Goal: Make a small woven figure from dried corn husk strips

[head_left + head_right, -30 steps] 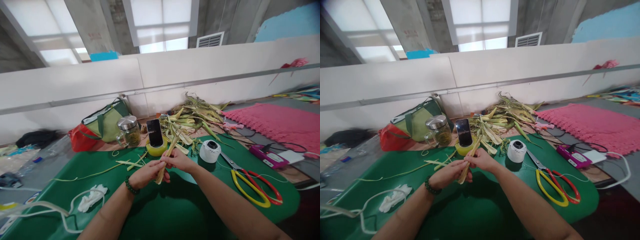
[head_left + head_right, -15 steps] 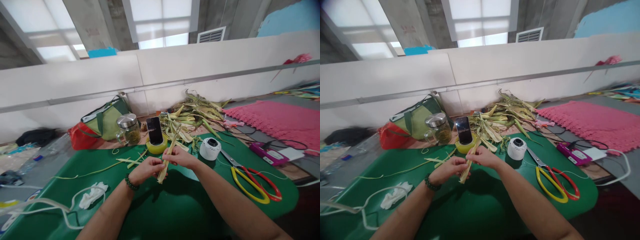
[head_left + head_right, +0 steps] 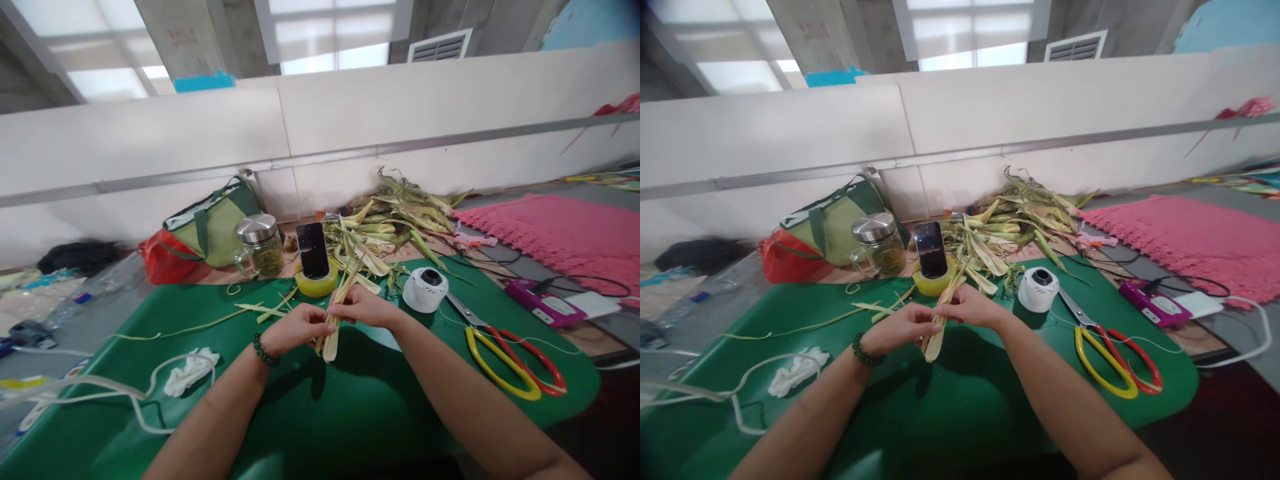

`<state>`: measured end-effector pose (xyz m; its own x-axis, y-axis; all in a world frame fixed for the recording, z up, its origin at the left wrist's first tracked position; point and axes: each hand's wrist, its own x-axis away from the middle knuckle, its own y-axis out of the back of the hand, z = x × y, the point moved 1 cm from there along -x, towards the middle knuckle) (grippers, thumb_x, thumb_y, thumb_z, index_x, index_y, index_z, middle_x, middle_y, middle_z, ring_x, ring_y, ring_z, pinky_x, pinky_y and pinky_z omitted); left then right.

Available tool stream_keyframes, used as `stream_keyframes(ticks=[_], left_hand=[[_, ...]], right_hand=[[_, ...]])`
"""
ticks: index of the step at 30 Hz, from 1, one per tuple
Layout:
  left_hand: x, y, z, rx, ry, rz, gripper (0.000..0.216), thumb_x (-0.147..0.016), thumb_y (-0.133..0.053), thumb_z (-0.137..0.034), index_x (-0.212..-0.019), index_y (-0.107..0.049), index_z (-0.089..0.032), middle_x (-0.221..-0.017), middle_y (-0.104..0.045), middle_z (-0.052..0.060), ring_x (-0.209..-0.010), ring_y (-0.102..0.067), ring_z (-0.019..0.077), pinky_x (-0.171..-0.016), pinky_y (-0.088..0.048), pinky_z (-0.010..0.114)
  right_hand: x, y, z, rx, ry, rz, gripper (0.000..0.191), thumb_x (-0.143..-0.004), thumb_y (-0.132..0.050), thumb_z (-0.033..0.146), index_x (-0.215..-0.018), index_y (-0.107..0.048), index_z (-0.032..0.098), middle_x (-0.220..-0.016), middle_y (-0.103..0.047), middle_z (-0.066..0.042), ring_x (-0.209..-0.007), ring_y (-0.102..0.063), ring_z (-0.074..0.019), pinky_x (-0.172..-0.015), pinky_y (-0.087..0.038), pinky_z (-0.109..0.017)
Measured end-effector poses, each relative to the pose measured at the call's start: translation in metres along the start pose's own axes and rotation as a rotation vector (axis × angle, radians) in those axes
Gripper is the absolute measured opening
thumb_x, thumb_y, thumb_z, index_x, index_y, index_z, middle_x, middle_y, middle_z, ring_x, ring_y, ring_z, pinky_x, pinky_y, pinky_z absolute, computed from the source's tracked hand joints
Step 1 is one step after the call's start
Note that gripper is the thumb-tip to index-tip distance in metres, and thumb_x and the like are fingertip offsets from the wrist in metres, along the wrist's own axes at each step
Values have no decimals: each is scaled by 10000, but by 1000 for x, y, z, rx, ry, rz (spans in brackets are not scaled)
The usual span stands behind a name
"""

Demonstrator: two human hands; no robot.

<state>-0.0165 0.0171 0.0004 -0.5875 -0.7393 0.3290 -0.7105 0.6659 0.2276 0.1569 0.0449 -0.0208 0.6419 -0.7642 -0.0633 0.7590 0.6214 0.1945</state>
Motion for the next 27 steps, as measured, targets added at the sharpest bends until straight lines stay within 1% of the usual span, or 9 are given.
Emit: stream_keyframes(ticks=[4,7,10,14,20,25,27], left_hand=[[-1,-1,1,5,18,-6,373,-639,-706,-477,-719,-629,-121,-611,-602,-2,-527,-519,100,-493,-383,214],[-3,-1,3,25,23,-39,357,-604,-739,-439,-720,-631,-120,-621,-603,-3,-533,-514,98,-502,-390,219],[-4,0,5,66,13,-67,340,-610,-740,-429,-690,-627,-119,-611,-594,-7,-536,-498,85,-518,-386,213],[-6,2,8,149,11,-54,358,-616,-736,-455,-664,-632,-116,-603,-601,1,-526,-498,76,-513,-372,201],[-5,1,8,214,64,-21,412,-607,-744,-483,-774,-667,-114,-686,-663,47,-602,-599,135,-589,-468,255],[-5,-1,5,221,63,-59,457,-585,-751,-499,-816,-677,-112,-734,-672,51,-667,-629,163,-644,-506,291],[-5,-1,6,223,66,-78,467,-573,-758,-505,-811,-676,-112,-729,-669,47,-667,-629,160,-639,-508,286]], right_hand=[[-1,1,-3,-4,-49,-6,312,-748,-643,417,-680,-621,113,-572,-553,8,-444,-454,-59,-417,-371,-187],[-1,2,-4,35,-89,8,305,-735,-647,404,-665,-642,108,-553,-565,-1,-430,-478,-67,-403,-371,-185],[-1,2,-2,43,-107,-24,280,-714,-662,379,-643,-648,109,-528,-560,5,-419,-483,-67,-394,-367,-181],[-1,1,2,-23,-81,-55,240,-676,-688,350,-658,-671,111,-538,-576,7,-436,-467,-63,-416,-385,-186],[-1,0,4,-19,-69,-85,207,-661,-696,318,-671,-652,115,-529,-555,20,-472,-477,-72,-451,-400,-192],[-1,0,6,-33,-37,-110,180,-655,-696,284,-669,-608,128,-555,-563,23,-501,-506,-81,-469,-419,-195],[-1,0,4,-34,-27,-108,182,-670,-690,289,-680,-607,128,-577,-577,16,-516,-519,-86,-482,-437,-201]])
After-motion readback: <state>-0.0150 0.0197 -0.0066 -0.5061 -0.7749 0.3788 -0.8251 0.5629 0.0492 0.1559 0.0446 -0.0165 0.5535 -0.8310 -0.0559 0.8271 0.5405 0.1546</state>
